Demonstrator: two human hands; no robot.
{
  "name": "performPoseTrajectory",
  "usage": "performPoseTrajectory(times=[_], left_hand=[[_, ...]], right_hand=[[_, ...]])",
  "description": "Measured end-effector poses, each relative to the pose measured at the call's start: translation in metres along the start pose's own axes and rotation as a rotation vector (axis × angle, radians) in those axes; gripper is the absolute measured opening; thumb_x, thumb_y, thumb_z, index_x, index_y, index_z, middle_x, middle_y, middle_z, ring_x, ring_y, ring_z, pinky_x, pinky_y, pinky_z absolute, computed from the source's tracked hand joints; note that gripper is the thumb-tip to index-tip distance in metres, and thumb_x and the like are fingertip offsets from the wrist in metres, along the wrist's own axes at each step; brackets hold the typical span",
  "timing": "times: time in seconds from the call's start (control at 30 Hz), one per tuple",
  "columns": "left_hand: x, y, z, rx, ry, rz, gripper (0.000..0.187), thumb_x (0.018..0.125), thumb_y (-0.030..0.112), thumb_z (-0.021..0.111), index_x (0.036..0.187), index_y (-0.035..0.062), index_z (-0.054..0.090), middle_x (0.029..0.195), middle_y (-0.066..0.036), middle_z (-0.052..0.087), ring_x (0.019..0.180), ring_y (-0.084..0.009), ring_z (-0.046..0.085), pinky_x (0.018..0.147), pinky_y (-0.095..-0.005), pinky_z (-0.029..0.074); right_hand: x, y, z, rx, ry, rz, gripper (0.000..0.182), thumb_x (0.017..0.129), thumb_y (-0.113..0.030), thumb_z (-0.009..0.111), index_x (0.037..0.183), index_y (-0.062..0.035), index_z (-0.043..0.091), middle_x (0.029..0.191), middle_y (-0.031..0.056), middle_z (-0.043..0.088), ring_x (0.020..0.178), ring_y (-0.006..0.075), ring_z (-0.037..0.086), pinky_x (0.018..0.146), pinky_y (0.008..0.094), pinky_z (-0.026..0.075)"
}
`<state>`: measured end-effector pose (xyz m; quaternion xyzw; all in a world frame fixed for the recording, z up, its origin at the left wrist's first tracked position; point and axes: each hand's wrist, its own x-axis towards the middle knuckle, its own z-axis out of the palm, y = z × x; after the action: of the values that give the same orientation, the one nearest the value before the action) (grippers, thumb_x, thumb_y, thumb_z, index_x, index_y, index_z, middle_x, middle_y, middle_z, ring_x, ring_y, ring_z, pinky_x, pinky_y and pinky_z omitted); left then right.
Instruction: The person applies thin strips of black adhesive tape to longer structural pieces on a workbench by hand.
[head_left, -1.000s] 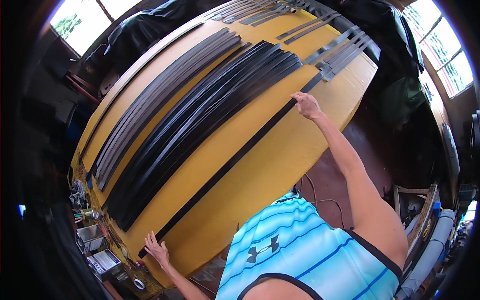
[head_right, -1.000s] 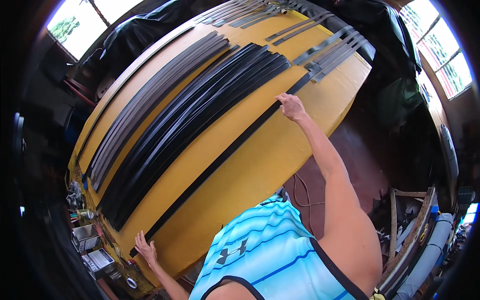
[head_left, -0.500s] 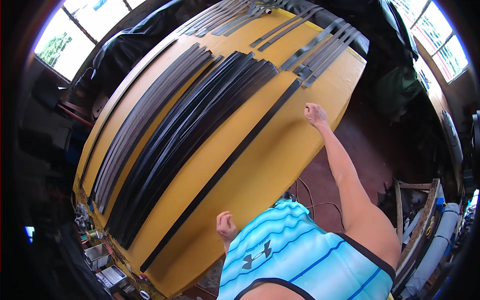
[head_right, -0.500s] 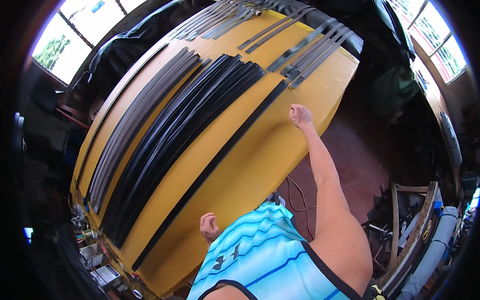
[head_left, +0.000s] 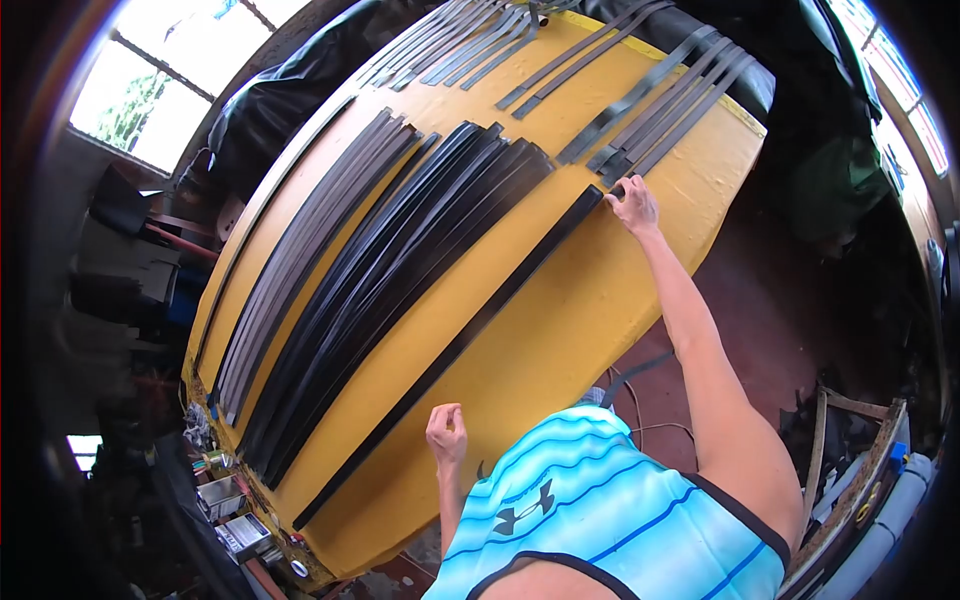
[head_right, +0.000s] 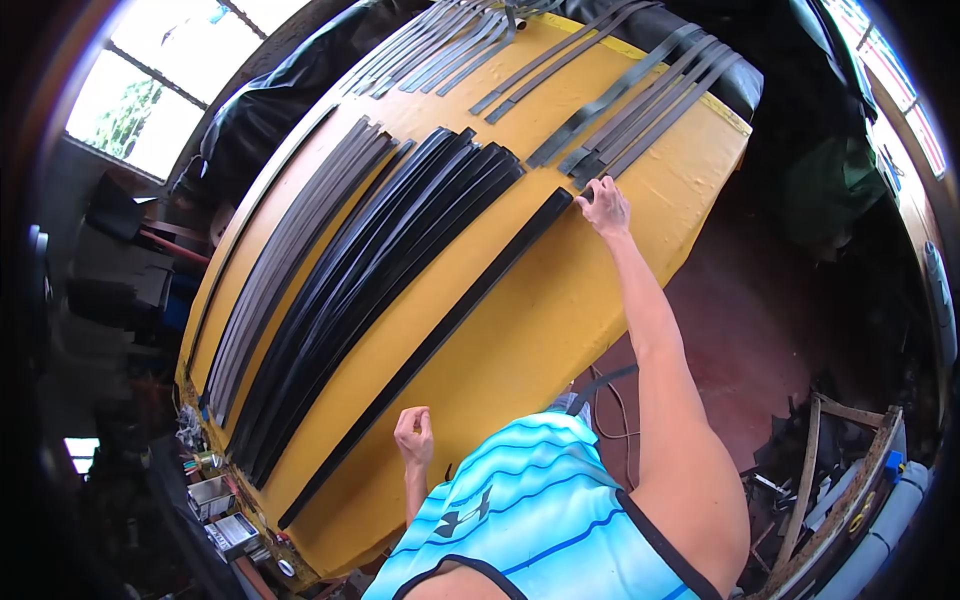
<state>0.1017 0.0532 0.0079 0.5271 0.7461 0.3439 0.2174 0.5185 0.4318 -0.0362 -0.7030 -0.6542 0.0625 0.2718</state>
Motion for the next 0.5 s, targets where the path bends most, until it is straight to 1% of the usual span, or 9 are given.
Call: performPoseTrajectory(times=[0.1,0.13,0.2,0.23,0.3,0.33,0.4,0.43,0.5], left_hand=[[0.011,0.009,0.02,-0.008,-0.037,0.025,0.008,0.091,0.006,0.066,0.094,0.001,0.071,0.087,-0.011,0.068,0.07,-0.0221,0.065,0.064,-0.0324,0.052],[0.015,0.013,0.028,-0.002,-0.036,0.028,0.008,0.091,0.006,0.066,0.094,0.001,0.071,0.087,-0.011,0.068,0.07,-0.0221,0.065,0.064,-0.0324,0.052],[0.02,0.022,0.039,-0.005,-0.11,0.054,0.01,0.091,0.009,0.066,0.095,0.0014,0.072,0.086,-0.011,0.069,0.067,-0.0218,0.064,0.064,-0.032,0.051],[0.021,0.026,0.043,-0.004,-0.106,0.051,0.01,0.091,0.009,0.066,0.095,0.0014,0.072,0.086,-0.011,0.069,0.067,-0.0218,0.064,0.064,-0.032,0.051],[0.023,0.032,0.052,-0.037,-0.197,0.096,0.011,0.092,0.01,0.067,0.096,0.0019,0.073,0.086,-0.012,0.07,0.068,-0.0223,0.064,0.063,-0.0318,0.051],[0.022,0.033,0.054,-0.047,-0.188,0.091,0.011,0.092,0.01,0.067,0.096,0.0019,0.073,0.086,-0.012,0.07,0.068,-0.0223,0.064,0.063,-0.0318,0.051],[0.02,0.03,0.057,-0.079,-0.289,0.09,0.014,0.093,0.013,0.066,0.097,0.001,0.073,0.088,-0.01,0.071,0.07,-0.0188,0.066,0.063,-0.031,0.051],[0.019,0.024,0.06,-0.089,-0.291,0.092,0.014,0.093,0.013,0.066,0.097,0.001,0.073,0.088,-0.01,0.071,0.07,-0.0188,0.066,0.063,-0.031,0.051],[0.014,0.009,0.066,-0.356,-0.41,-0.156,0.022,0.098,0.02,0.064,0.107,0.001,0.071,0.092,-0.008,0.073,0.074,-0.0147,0.067,0.062,-0.0299,0.052]], right_hand=[[0.001,0.009,0.007,-0.038,0.012,-0.058,0.017,0.09,-0.024,0.067,0.096,-0.0083,0.063,0.102,0.0103,0.059,0.097,0.0306,0.065,0.08,0.0442,0.054],[-0.001,0.014,0.006,-0.033,0.014,-0.055,0.017,0.09,-0.024,0.067,0.096,-0.0083,0.063,0.102,0.0103,0.059,0.097,0.0306,0.065,0.08,0.0442,0.054],[-0.012,0.015,-0.003,-0.122,0.091,-0.131,0.014,0.092,-0.019,0.062,0.092,-0.0058,0.062,0.101,0.0108,0.058,0.094,0.0303,0.064,0.079,0.0446,0.054],[-0.023,0.012,-0.01,-0.155,0.09,-0.15,0.014,0.092,-0.018,0.062,0.089,-0.0046,0.061,0.099,0.0108,0.057,0.091,0.0309,0.064,0.078,0.0451,0.053],[-0.051,0.007,-0.02,-0.153,0.075,-0.183,0.013,0.092,-0.017,0.062,0.088,-0.005,0.06,0.098,0.0109,0.057,0.09,0.0306,0.064,0.077,0.0451,0.053],[-0.067,0.003,-0.025,-0.153,0.063,-0.209,0.013,0.092,-0.017,0.063,0.087,-0.0054,0.06,0.097,0.0111,0.056,0.088,0.0304,0.064,0.077,0.0451,0.053],[-0.106,-0.006,-0.022,-0.136,0.019,-0.254,0.013,0.091,-0.016,0.063,0.084,-0.006,0.059,0.094,0.011,0.055,0.084,0.0291,0.064,0.074,0.0438,0.053],[-0.128,-0.018,-0.025,-0.101,0.006,-0.291,0.014,0.091,-0.016,0.063,0.082,-0.0064,0.059,0.092,0.0108,0.055,0.082,0.0286,0.063,0.072,0.0429,0.053],[-0.177,-0.052,-0.027,0.006,-0.062,-0.354,0.015,0.091,-0.015,0.063,0.08,-0.0069,0.059,0.09,0.0106,0.054,0.078,0.028,0.063,0.068,0.0415,0.053]])
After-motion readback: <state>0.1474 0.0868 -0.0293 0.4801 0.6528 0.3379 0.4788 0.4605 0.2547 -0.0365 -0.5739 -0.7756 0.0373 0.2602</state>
